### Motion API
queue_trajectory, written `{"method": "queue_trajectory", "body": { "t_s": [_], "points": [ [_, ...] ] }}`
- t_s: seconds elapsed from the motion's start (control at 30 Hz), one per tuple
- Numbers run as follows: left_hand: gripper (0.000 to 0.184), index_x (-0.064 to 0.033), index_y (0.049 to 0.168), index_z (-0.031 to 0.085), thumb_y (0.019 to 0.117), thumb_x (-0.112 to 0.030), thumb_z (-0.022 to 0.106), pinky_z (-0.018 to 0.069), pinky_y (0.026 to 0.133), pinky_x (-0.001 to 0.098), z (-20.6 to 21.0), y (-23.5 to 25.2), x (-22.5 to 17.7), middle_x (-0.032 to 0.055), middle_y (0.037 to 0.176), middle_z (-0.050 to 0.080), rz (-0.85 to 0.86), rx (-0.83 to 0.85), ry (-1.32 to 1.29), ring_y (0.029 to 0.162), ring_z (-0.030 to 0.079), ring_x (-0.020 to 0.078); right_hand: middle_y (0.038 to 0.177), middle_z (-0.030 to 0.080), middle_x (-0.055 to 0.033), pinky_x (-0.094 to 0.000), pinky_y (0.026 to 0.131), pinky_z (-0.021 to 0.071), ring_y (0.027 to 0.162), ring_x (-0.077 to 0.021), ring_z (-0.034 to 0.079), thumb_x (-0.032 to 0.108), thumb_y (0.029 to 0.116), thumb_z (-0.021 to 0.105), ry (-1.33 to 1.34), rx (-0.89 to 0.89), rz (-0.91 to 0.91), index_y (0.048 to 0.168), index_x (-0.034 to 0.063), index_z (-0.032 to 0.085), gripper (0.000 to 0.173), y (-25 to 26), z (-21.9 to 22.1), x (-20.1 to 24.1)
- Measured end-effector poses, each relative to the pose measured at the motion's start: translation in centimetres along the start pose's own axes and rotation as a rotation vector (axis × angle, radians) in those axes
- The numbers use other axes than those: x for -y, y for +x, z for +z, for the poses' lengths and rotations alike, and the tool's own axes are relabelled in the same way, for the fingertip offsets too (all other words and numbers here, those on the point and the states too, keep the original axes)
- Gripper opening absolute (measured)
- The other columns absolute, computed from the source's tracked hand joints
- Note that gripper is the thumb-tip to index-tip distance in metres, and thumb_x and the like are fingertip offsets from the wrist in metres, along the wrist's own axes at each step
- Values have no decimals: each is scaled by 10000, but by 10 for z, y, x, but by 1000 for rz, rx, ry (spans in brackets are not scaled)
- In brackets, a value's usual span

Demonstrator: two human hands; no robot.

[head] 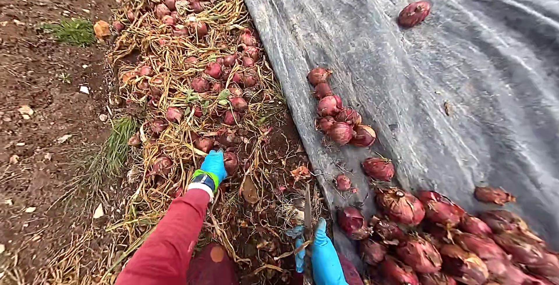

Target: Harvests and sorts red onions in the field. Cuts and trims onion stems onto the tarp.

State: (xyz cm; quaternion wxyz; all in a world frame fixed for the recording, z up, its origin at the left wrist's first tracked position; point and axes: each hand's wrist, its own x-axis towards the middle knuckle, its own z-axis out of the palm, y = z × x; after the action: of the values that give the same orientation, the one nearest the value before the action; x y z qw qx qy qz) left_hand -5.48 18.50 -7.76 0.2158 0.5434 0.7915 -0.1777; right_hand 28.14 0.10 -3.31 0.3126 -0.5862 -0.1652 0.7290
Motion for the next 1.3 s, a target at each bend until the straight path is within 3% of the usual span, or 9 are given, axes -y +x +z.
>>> {"method": "queue_trajectory", "body": {
  "t_s": [0.2,0.37,0.53,0.7,0.77,0.83,0.93,1.1,1.3],
  "points": [
    [713,-162,1200,705,708,-659,846,561,922,622,-58,-37,6,93,1147,734,44,163,31,1078,702,321,587,596,-119,-411,440,548,452,-243,590,669,1023,-1,-110,133,150,1089,32,648,912,48,28,3],
    [788,-215,1143,725,660,-838,760,579,892,551,-99,-133,-16,15,1044,740,256,276,-58,1007,709,222,625,625,-35,-335,471,561,474,-164,603,817,902,439,-214,418,-94,1040,57,668,806,50,68,42],
    [754,-146,1084,739,777,-831,664,572,907,534,-107,-173,-6,61,983,740,378,509,-178,990,713,222,578,589,-23,-346,466,548,457,-157,583,835,935,241,-450,266,-215,931,93,635,840,20,82,62],
    [803,-184,1154,722,711,-854,706,557,901,600,-102,-180,-4,79,1038,747,98,219,-70,1016,712,294,606,592,-52,-342,394,500,413,-169,525,798,966,219,-265,362,-144,979,90,663,835,0,49,46],
    [681,-193,1118,739,760,-772,742,591,867,575,-93,-187,-2,51,968,760,92,72,-226,948,734,252,623,602,-70,-356,414,511,433,-183,543,609,1066,196,-359,338,-155,1042,51,674,735,-5,36,34],
    [478,-153,1079,738,908,-594,672,577,892,554,-98,-215,-25,59,1005,747,286,159,-186,986,720,249,626,621,-48,-368,480,546,478,-176,592,574,1071,236,-616,422,-142,1065,74,695,679,-8,26,32],
    [385,-68,1138,696,1022,-417,583,517,921,655,-102,-248,-79,172,1133,706,653,456,29,1090,673,379,602,612,-27,-367,468,551,464,-171,594,923,851,230,-634,353,-223,902,112,637,909,-25,24,53],
    [314,-206,1206,721,1036,-413,558,547,906,639,-122,-120,-94,107,1141,743,284,93,-31,1096,701,333,547,552,-67,-372,367,504,390,-190,527,659,1030,29,-65,-28,-293,983,39,627,863,-5,-5,55],
    [469,61,1354,557,937,-127,662,560,882,677,-63,58,-50,312,1349,578,-106,6,98,1132,657,486,567,597,-88,-379,414,535,423,-202,570,617,1036,-25,-115,-7,-46,1049,25,664,909,0,-10,22]
  ]
}}
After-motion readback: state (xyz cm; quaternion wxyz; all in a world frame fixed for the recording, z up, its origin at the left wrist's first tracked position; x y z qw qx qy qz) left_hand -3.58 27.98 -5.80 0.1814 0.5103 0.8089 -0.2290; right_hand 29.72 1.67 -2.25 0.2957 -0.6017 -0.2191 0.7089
